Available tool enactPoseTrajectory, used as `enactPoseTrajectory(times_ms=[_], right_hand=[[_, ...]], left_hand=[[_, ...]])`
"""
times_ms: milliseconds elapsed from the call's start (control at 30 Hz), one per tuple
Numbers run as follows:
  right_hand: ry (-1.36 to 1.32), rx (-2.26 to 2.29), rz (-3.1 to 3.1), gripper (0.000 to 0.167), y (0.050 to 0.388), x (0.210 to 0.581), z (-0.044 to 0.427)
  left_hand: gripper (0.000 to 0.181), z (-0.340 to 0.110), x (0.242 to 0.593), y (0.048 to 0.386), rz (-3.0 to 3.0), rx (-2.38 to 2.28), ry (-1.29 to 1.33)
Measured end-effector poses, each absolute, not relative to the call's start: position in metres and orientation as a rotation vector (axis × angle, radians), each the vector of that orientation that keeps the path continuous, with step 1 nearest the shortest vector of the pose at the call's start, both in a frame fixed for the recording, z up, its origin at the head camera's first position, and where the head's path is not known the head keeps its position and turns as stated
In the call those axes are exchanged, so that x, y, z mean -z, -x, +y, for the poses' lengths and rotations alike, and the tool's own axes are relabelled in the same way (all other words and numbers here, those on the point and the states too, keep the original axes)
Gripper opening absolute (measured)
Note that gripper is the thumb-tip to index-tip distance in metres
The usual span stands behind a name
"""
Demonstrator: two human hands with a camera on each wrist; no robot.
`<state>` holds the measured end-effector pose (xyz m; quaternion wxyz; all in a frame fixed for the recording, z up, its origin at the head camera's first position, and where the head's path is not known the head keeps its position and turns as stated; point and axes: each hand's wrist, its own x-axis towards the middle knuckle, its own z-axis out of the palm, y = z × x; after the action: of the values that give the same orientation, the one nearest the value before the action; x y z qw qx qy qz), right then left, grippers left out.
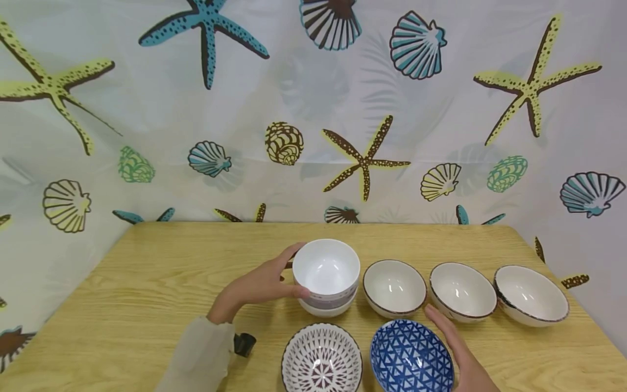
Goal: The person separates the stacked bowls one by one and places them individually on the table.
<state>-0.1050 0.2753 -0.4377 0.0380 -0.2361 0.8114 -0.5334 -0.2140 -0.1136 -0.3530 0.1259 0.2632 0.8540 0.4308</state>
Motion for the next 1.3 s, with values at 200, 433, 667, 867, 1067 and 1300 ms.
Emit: enactPoseTrajectory(times_ms=[200, 433, 667, 867, 1067, 1300], right_hand=[[0.511, 1.474, 2.576, 0.103, 0.102, 0.398, 0.259], [0.640, 1.431, 2.672, 0.106, 0.111, 0.367, 0.237], [0.762, 1.435, 2.710, 0.109, 0.135, 0.340, 0.224], [0.816, 1.340, 2.726, 0.109, 0.157, 0.328, 0.214], [0.738, 1.250, 2.707, 0.107, 0.168, 0.324, 0.205], [0.759, 1.287, 2.642, 0.108, 0.185, 0.318, 0.188]], left_hand=[[0.101, -0.113, 0.352, 0.213, 2.491, -1.247, -0.763], [0.101, -0.115, 0.353, 0.213, 2.476, -1.254, -0.755], [0.099, -0.114, 0.352, 0.212, 2.471, -1.258, -0.731], [0.099, -0.114, 0.354, 0.214, 2.470, -1.262, -0.748], [0.099, -0.113, 0.354, 0.214, 2.453, -1.267, -0.761], [0.100, -0.114, 0.354, 0.214, 2.442, -1.277, -0.737]])
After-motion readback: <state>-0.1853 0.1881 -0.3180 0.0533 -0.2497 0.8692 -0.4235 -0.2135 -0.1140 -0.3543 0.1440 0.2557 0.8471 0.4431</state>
